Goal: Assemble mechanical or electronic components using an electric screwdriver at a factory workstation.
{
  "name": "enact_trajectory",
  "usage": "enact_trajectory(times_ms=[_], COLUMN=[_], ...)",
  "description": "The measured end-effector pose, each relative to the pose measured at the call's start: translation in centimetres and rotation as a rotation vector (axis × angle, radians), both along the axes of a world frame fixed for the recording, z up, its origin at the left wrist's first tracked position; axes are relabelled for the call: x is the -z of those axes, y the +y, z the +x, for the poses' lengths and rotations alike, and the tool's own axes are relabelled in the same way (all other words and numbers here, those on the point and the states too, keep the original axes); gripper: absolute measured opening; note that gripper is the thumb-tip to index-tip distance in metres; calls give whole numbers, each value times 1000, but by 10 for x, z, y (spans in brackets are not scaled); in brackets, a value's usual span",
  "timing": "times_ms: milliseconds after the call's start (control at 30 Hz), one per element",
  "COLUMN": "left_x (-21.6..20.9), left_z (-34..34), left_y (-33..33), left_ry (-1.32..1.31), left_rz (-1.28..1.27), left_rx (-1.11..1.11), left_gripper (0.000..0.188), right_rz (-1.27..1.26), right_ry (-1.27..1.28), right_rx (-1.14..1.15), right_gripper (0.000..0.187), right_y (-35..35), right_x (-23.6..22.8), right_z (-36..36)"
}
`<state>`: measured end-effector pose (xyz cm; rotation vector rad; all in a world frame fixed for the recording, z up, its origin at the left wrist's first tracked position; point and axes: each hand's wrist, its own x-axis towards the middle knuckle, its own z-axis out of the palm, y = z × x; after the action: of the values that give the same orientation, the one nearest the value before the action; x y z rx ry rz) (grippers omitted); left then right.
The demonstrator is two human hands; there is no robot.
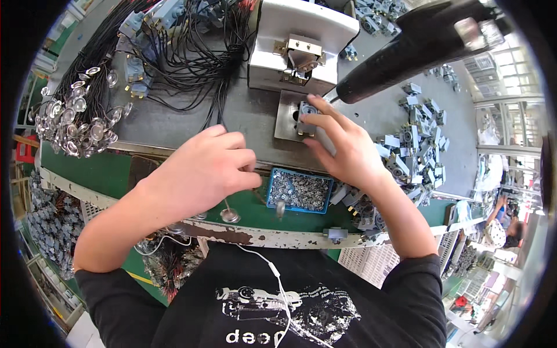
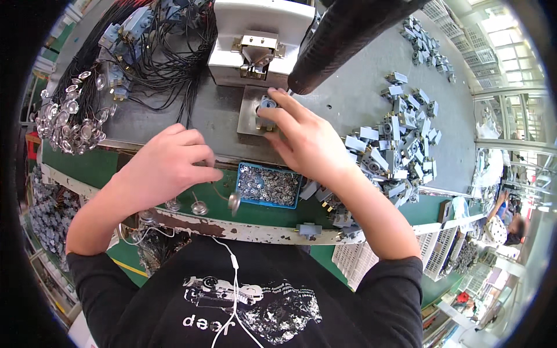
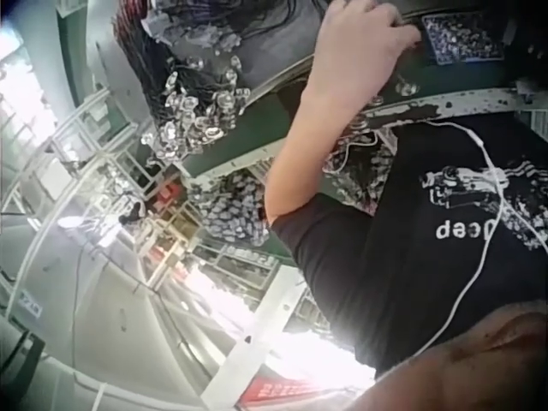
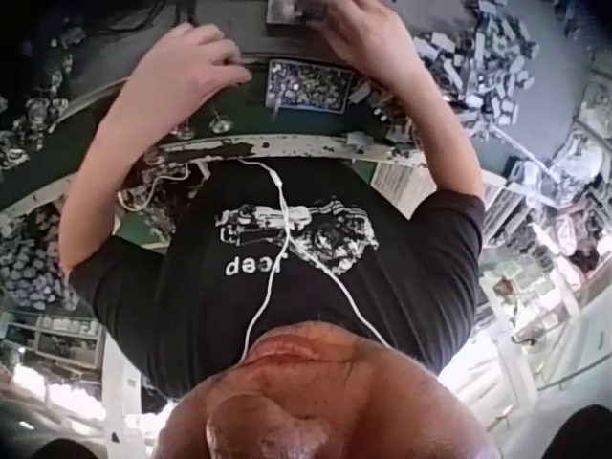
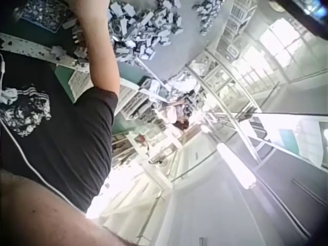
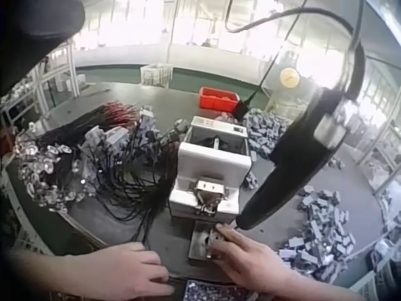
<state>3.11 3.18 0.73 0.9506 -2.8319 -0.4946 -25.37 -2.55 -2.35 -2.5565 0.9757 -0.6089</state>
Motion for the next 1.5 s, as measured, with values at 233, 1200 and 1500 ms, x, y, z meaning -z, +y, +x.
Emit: enact_trajectory(times_ms=[233,1200,1500], left_x=[2,-14,-13], left_z=[-9,-36,-26], left_y=[-7,-32,-35], left_ry=[107,454,505], left_rz=[-95,112,126], left_rx=[37,-190,-146], left_gripper=[25,20,20], right_rz=[-82,126,1095], right_ry=[-41,-492,-531], right_rx=[-86,286,34], right_gripper=[32,46,26], right_y=[-10,54,26], right_x=[16,-15,-43], right_z=[12,-6,-5])
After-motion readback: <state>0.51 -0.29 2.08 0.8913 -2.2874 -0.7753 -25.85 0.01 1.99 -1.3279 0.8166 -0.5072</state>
